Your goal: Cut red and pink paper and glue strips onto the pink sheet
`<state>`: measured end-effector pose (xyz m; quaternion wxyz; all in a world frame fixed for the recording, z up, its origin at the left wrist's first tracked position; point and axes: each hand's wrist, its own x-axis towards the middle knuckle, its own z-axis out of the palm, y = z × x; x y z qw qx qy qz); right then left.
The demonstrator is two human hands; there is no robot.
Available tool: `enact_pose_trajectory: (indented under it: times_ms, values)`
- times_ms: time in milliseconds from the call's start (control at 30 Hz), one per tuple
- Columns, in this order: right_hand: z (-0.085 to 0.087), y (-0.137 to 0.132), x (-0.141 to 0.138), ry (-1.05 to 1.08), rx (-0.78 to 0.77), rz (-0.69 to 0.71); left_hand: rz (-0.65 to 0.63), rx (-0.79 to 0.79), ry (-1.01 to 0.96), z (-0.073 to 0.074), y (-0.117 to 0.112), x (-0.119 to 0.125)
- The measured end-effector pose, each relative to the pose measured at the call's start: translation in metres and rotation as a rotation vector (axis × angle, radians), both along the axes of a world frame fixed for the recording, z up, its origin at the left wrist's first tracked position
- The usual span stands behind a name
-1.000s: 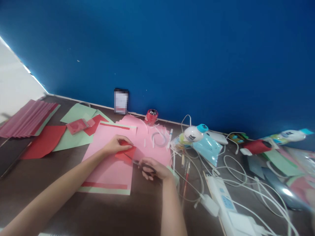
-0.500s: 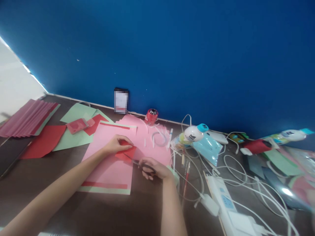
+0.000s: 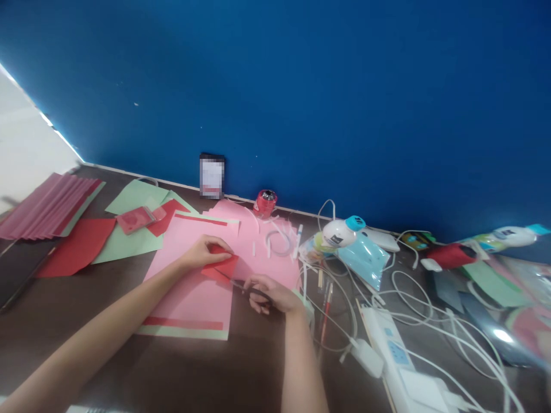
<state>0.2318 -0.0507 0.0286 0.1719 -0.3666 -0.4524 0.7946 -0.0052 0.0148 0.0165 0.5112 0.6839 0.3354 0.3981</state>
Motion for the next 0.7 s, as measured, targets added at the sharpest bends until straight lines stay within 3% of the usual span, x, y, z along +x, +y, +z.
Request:
enact_pose_trajectory:
  times_ms: [700]
  values:
    - [-0.0006, -0.0006, 0.0018, 0.008, 0.017, -0.002, -0.016, -0.017, 0.004, 0.002, -0.001, 0.0004]
